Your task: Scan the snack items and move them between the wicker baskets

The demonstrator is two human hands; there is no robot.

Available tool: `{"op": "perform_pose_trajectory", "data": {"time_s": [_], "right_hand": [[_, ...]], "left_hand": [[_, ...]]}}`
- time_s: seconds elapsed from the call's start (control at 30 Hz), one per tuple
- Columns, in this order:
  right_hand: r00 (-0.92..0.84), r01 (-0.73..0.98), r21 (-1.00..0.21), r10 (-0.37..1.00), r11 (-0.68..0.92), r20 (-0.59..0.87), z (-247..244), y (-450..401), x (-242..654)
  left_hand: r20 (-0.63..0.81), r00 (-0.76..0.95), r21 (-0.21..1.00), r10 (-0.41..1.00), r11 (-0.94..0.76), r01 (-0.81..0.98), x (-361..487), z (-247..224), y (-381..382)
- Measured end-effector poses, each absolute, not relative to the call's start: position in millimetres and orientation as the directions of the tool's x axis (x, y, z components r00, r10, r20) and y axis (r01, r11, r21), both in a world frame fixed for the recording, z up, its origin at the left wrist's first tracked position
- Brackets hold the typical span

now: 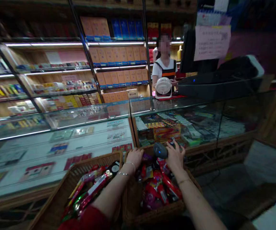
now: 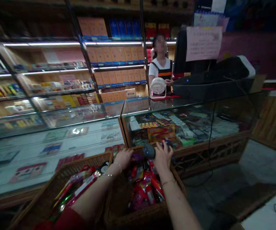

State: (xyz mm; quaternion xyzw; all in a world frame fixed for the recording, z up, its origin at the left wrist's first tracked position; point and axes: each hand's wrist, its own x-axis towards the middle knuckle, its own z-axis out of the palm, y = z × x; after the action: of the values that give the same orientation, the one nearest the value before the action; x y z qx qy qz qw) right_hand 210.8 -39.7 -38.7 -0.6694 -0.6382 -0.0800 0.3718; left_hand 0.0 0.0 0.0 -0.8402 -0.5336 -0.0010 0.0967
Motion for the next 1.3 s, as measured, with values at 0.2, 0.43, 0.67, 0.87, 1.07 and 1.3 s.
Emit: {"op": "perform_pose_trajectory", "data": {"time_s": [0.2,0.43,0.67,0.87,1.07,1.3], "right_hand": [[0.094,0.921,-0.340,0.738,0.191,0.668,-36.5,-44.9,202.6],[-0.040,0.912,-0.253,0.686,0.322,0.727,-36.6,-48.4,189.6],[-0.122,0.898,-0.220,0.696,0.382,0.708,-33.2,-53.1,186.5],[-0.149,0.885,-0.221,0.701,0.409,0.697,-31.2,-54.5,184.2],[-0.146,0.869,-0.250,0.704,0.427,0.695,-30.6,-56.3,182.2],[-0.162,0.851,-0.256,0.693,0.458,0.702,-30.5,-56.7,182.4]], "left_hand": [[0.368,0.364,-0.147,0.855,-0.333,0.931,-33.4,16.1,-19.9],[0.542,0.233,-0.031,0.807,-0.258,0.966,-49.1,3.3,-33.2],[0.574,0.152,0.075,0.805,-0.236,0.969,-59.0,-12.6,-30.1],[0.566,0.131,0.120,0.814,-0.238,0.964,-59.6,-19.5,-27.3],[0.585,0.130,0.127,0.800,-0.250,0.960,-57.9,-26.0,-24.2],[0.569,0.106,0.155,0.815,-0.234,0.960,-57.5,-24.6,-25.8]]}}
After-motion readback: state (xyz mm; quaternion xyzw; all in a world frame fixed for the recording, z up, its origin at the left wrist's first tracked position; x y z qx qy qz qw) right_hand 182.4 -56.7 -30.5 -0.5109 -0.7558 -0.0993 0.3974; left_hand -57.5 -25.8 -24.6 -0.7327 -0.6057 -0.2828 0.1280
